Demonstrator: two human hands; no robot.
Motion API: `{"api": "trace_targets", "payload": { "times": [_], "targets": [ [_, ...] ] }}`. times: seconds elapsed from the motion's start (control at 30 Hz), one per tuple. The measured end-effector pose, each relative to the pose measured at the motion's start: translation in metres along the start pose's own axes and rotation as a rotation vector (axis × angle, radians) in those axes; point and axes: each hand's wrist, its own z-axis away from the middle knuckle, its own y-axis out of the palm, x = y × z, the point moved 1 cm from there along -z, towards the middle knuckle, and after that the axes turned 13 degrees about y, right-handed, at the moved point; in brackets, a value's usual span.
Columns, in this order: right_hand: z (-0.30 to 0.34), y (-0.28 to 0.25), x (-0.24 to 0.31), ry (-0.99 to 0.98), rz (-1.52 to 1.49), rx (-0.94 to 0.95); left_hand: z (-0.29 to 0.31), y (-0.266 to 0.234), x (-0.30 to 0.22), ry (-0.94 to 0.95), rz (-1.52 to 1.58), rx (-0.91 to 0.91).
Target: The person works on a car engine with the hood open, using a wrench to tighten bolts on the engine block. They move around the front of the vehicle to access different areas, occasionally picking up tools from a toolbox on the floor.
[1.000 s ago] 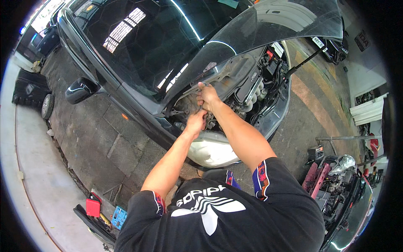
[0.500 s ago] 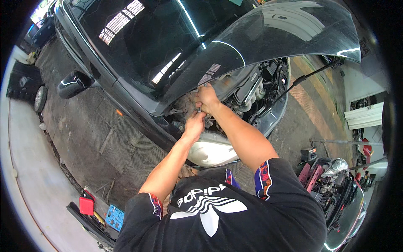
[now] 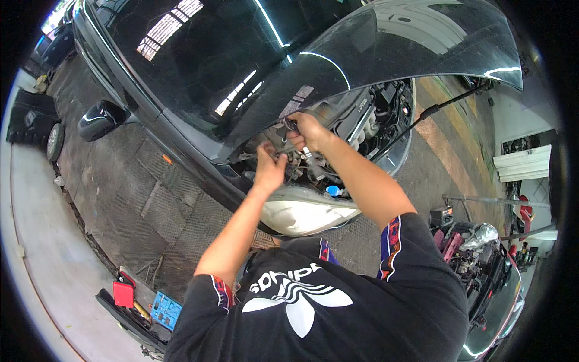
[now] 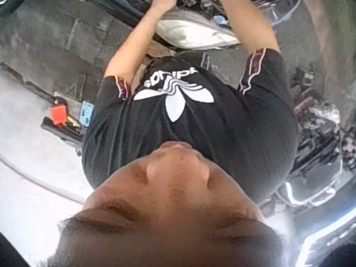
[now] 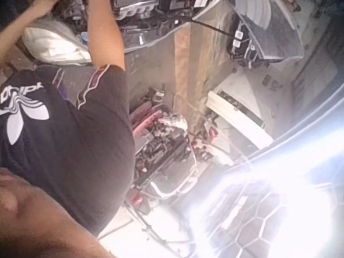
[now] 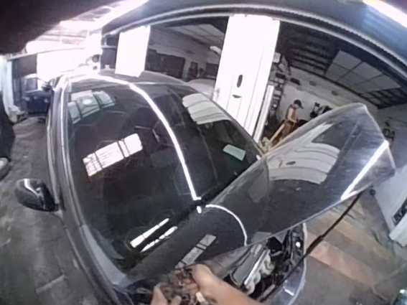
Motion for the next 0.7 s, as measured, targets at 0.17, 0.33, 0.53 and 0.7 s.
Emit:
{"api": "trace_targets", "payload": {
  "times": [0.17,0.33,0.53,0.7],
  "targets": [
    [-0.022,-0.024,-0.004,-0.068,0.754,-0.009,-0.058,0.01,0.004,0.254,-0.186,0.247],
    [-0.025,-0.047,0.002,-0.249,0.534,0.065,-0.072,0.02,0.006,0.097,-0.429,0.331],
    [0.021,-0.048,-0.008,-0.457,0.184,0.133,-0.083,0.014,0.027,0.269,-0.581,0.366],
    [0.048,-0.041,-0.119,-0.429,0.431,0.109,-0.088,0.028,0.033,0.254,-0.669,0.255]
  ]
}}
